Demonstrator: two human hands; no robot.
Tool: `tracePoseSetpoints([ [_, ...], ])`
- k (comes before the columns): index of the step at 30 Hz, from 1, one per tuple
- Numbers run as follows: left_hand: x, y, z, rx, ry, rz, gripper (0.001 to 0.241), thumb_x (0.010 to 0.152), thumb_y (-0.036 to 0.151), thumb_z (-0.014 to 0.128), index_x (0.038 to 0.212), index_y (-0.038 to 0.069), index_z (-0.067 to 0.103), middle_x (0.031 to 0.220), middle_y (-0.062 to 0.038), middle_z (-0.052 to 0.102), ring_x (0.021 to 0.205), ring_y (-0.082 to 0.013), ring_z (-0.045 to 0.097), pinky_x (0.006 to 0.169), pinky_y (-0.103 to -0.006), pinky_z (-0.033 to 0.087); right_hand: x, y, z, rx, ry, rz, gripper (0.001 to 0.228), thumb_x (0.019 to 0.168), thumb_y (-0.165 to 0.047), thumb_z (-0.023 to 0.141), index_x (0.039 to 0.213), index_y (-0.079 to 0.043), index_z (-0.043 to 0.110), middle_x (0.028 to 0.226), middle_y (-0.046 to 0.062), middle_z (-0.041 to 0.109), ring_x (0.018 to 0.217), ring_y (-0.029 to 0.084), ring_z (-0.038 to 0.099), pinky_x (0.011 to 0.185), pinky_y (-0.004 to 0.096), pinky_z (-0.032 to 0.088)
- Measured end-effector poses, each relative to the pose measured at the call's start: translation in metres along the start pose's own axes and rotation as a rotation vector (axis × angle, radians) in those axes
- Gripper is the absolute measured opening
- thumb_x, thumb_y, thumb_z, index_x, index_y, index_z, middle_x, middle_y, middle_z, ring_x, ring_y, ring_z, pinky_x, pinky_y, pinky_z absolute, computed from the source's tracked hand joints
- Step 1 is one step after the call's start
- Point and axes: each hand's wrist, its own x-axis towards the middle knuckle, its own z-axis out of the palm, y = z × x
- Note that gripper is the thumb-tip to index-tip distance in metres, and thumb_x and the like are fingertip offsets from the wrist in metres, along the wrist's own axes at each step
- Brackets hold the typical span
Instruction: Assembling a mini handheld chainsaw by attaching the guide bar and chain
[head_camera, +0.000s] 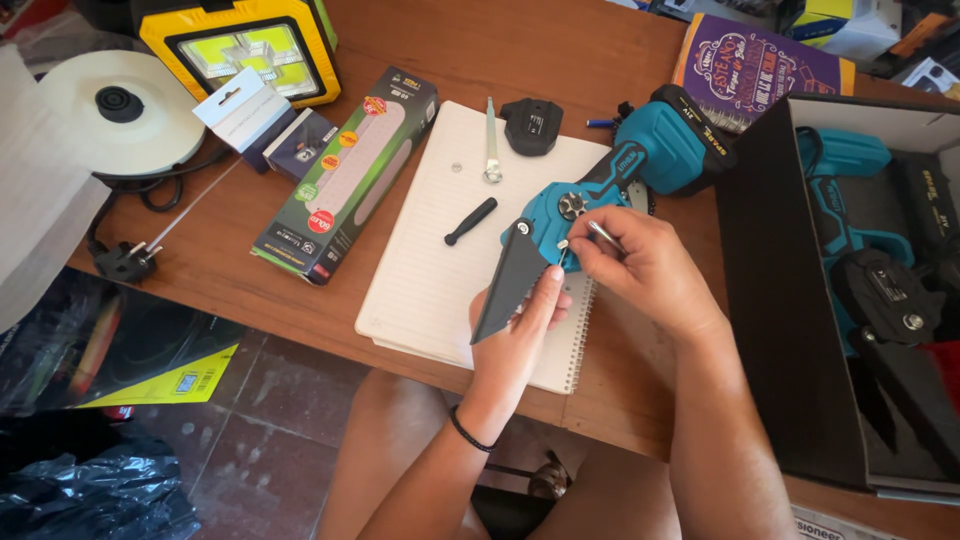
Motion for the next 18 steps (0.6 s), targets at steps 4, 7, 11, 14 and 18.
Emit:
tracePoseSetpoints([
  [4,0.003,-0.001,0.002,-0.005,0.008,0.025,0.028,0.092,0.027,0.078,0.089,-0.001,0.074,0.076,-0.016,0.077,0.066,-0.0168,0.076,0.064,-0.0287,0.066,0.0,0.0,-0.001,-0.007,-0.004,-0.002,0.01,0.094,-0.009,0.074,0.103,-0.005,0.074,0.059,0.003,0.046,0.058,0.014,0.051,0.059,0.03,0.048],
  [7,0.004,-0.001,0.0,0.038,0.009,0.059,0.028,0.092,0.026,0.079,0.089,-0.001,0.075,0.075,-0.016,0.077,0.065,-0.0158,0.075,0.064,-0.029,0.065,0.0,0.0,0.0,-0.012,0.001,0.0,0.01,0.094,-0.01,0.074,0.103,-0.006,0.074,0.058,0.003,0.047,0.058,0.014,0.051,0.059,0.031,0.049],
  [11,0.011,-0.001,-0.002,0.125,0.035,0.194,0.026,0.092,0.027,0.079,0.088,0.001,0.075,0.073,-0.015,0.077,0.064,-0.0165,0.076,0.062,-0.031,0.065,0.001,-0.002,0.001,-0.026,0.007,0.017,0.011,0.096,-0.01,0.072,0.106,-0.007,0.074,0.059,0.003,0.048,0.059,0.015,0.051,0.06,0.03,0.048],
  [14,0.015,-0.005,-0.004,0.205,0.051,0.287,0.025,0.092,0.027,0.079,0.088,0.003,0.076,0.071,-0.012,0.077,0.062,-0.0164,0.076,0.061,-0.0317,0.065,0.0,0.002,0.003,-0.029,0.015,0.034,0.011,0.097,-0.012,0.071,0.107,-0.008,0.074,0.059,0.003,0.05,0.06,0.013,0.052,0.06,0.03,0.048],
  [18,0.009,0.003,-0.007,0.345,0.14,0.427,0.023,0.09,0.028,0.081,0.092,0.006,0.076,0.077,-0.012,0.078,0.073,-0.0198,0.078,0.064,-0.0356,0.061,0.0,-0.005,0.004,-0.033,0.027,0.056,0.011,0.097,-0.013,0.072,0.107,-0.009,0.074,0.06,0.003,0.051,0.06,0.013,0.052,0.06,0.03,0.048],
])
